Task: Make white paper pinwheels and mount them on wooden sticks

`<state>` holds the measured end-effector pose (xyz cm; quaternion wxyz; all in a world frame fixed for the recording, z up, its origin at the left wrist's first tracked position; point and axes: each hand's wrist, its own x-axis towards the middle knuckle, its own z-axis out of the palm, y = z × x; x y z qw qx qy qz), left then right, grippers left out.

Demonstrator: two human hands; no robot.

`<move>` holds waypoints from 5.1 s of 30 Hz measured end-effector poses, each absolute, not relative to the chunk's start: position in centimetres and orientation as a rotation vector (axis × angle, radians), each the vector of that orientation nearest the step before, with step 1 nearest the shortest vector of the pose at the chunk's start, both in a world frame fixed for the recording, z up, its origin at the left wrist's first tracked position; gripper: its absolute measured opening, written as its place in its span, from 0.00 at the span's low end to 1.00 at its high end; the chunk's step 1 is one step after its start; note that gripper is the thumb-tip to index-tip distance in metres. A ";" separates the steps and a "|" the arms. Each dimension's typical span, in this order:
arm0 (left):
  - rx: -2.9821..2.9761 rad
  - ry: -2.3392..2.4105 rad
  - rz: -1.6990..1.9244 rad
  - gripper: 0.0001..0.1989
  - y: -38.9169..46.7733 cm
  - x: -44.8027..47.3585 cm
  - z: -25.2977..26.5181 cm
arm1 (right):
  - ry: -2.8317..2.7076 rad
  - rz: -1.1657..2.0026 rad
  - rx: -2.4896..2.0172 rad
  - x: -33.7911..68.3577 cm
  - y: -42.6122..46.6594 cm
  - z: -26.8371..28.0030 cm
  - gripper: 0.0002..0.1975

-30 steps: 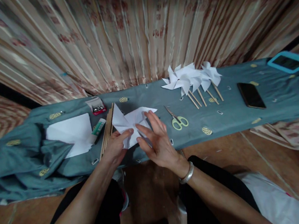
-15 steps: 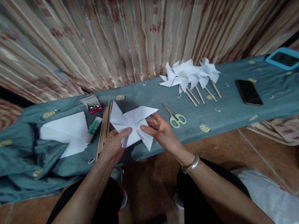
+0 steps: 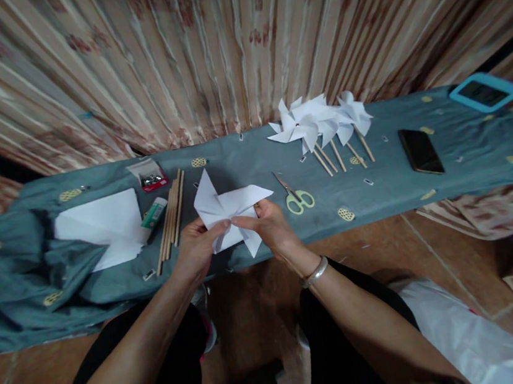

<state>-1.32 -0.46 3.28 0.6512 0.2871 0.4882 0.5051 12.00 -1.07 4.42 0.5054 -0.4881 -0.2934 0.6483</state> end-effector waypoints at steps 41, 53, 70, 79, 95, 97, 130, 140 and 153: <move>0.741 1.073 1.137 0.16 -0.5 -1.8 2.9 | -0.722 1.501 -1.169 11.8 -0.8 3.7 0.21; 0.788 1.105 1.110 0.15 -0.4 -2.3 2.8 | -0.680 1.560 -1.181 11.7 -1.0 4.0 0.20; 0.769 1.158 1.169 0.14 -0.3 -2.1 3.1 | -0.710 1.501 -1.123 11.2 -1.0 3.9 0.25; 0.770 1.167 1.178 0.14 -0.4 -2.1 2.8 | -0.723 1.482 -1.156 11.2 -1.1 3.9 0.24; 0.772 1.148 1.169 0.13 -0.8 -1.5 2.6 | -0.718 1.484 -1.191 11.2 -1.2 3.7 0.20; 0.767 1.157 1.171 0.13 -0.8 -1.5 2.7 | -0.723 1.480 -1.204 11.2 -1.2 3.7 0.19; 0.732 1.129 1.185 0.13 -0.6 -1.6 2.7 | -0.750 1.500 -1.164 11.3 -1.2 3.8 0.21; 0.754 1.141 1.202 0.14 -0.5 -1.6 2.6 | -0.764 1.471 -1.180 11.3 -1.0 3.7 0.20; 0.744 1.159 1.192 0.10 -0.6 -1.8 2.8 | -0.794 1.479 -1.213 11.4 -1.0 3.8 0.22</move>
